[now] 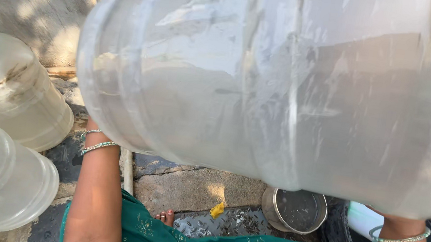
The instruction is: The person scrubs the exterior of a large plastic water dispenser bottle with a yellow sponge, rinses it, and inspects it. They then fill the bottle with water using a funnel and a metal bucket, shake it, and pour the water out.
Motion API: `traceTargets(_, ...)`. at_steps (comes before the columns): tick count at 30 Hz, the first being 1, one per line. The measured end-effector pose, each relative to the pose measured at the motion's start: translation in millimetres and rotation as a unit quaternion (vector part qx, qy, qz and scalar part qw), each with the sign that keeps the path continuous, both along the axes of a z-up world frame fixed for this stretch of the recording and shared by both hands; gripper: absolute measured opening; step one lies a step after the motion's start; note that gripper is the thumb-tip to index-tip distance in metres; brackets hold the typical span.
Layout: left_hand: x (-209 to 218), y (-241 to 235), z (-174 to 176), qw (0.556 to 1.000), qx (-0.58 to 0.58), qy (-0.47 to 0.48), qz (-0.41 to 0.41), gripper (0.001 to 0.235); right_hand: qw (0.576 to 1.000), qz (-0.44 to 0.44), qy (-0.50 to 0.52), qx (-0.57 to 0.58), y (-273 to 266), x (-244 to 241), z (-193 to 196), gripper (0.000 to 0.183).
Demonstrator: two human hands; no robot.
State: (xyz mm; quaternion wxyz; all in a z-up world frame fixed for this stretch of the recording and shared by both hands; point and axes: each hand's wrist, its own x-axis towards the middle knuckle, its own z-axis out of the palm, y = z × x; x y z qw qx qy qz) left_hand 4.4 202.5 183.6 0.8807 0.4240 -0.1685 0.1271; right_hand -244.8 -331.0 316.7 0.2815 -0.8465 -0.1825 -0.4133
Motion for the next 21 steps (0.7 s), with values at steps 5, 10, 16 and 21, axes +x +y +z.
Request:
traceTargets(5, -4.7, 3.2, 25.1, 0.969, 0.135, 0.206, 0.014, 0.053, 0.986, 0.040, 0.090, 0.137, -16.0, 26.7, -53.8, 0.088)
traceTargets(10, -26.2, 8.1, 33.3, 0.800, 0.439, 0.409, -0.023, 0.056, 0.799, -0.103, 0.449, 0.387, -30.5, 62.4, -166.4, 0.078)
traceTargets(16, -20.1, -4.4, 44.9, 0.748, 0.509, 0.425, 0.022, 0.064, 0.708, -0.097, 0.568, 0.409, -20.2, 77.8, -221.2, 0.079)
traceTargets(21, -41.3, 30.6, 108.5, 0.961, 0.266, 0.044, 0.065, 0.035, 0.898, 0.084, 0.183, 0.390, -33.8, 71.8, -112.1, 0.073)
